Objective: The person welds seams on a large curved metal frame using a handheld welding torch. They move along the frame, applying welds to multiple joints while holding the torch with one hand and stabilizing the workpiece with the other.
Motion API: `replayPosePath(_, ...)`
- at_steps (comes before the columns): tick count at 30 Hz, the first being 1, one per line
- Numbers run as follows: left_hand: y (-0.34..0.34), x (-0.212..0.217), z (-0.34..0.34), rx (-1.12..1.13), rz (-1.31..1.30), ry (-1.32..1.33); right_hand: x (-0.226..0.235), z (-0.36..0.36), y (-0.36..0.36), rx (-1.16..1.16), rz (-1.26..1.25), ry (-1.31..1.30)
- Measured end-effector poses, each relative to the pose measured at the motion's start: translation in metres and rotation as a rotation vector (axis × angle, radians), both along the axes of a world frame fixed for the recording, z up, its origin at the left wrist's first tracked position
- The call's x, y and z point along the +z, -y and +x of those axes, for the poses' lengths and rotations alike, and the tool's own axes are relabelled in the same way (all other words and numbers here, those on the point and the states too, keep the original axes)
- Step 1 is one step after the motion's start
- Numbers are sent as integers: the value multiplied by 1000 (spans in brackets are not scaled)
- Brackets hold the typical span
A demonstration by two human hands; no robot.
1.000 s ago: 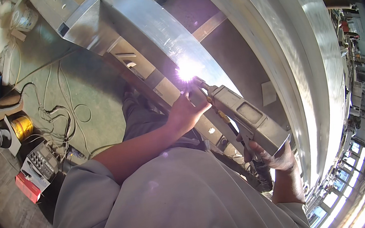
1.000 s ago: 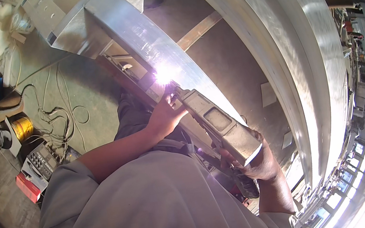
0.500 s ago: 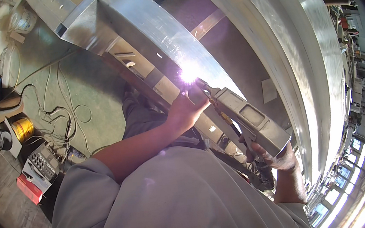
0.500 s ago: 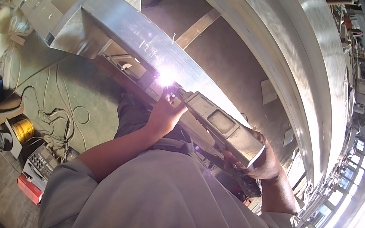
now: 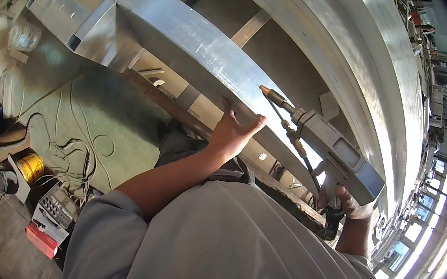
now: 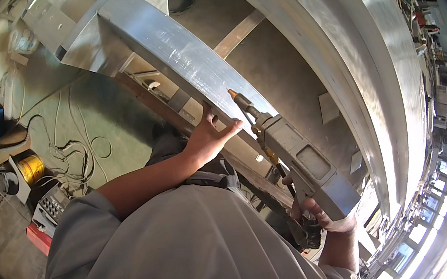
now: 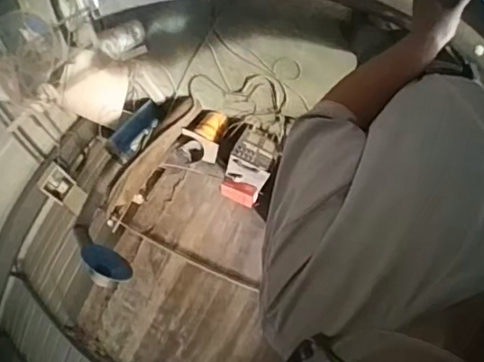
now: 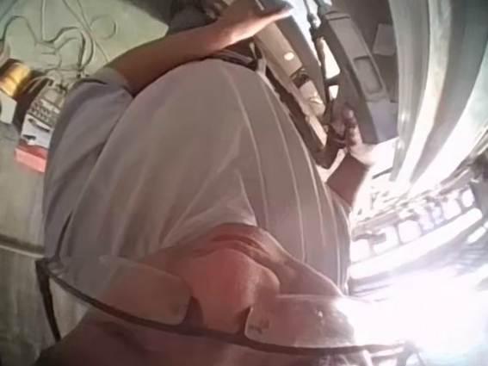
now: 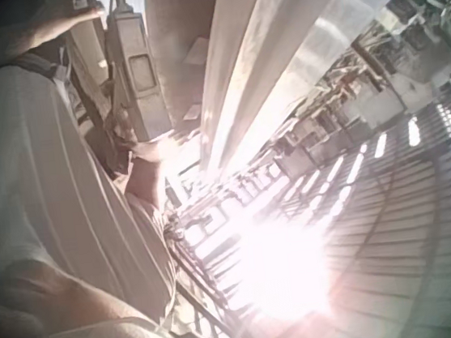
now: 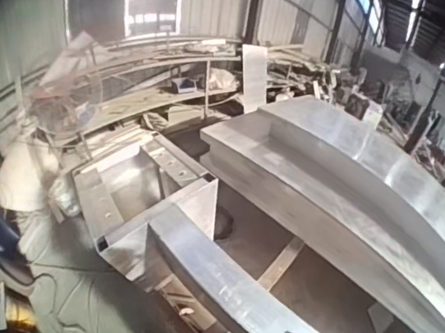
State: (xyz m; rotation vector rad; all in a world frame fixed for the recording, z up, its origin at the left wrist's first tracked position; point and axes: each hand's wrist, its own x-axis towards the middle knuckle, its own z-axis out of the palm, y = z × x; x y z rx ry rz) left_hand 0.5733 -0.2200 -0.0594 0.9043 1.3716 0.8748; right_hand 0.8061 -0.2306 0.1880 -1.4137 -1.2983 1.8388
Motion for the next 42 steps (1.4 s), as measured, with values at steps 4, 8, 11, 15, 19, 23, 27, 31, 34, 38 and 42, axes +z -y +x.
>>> replayPosePath(4, -1, 15, -9, -310, -245, 41, -1, -10, 14, -7, 60, 77)
replayPosePath(8, 26, 1, -16, -534, -113, 134, -8, -10, 31, -19, 187, 205)
replayPosePath(11, 48, 6, -33, -515, -109, 200, -1, -19, 45, -68, 239, 244)
replayPosePath(15, 75, 9, -60, -382, -121, 231, 16, -34, 64, -119, 316, 287)
replayPosePath(19, 98, 12, -86, -325, 9, 131, 44, -52, 76, -124, 426, 321)
replayPosePath(23, 113, 15, -96, -252, 40, 126, 82, -50, 72, -45, 440, 457)
replayPosePath(27, 116, 28, -101, -225, 73, 237, 120, -69, 65, -4, 637, 514)
replayPosePath(31, 108, 12, -89, -167, 135, 152, 150, -66, 42, 17, 744, 484)
replayPosePath(34, 98, 30, -76, -174, 101, 83, 171, -67, 18, 114, 821, 487)
replayPosePath(38, 86, 25, -56, -202, 194, -14, 186, -73, -27, 245, 803, 457)
replayPosePath(42, 88, 5, -42, -141, 151, -121, 168, -68, -89, 421, 755, 347)
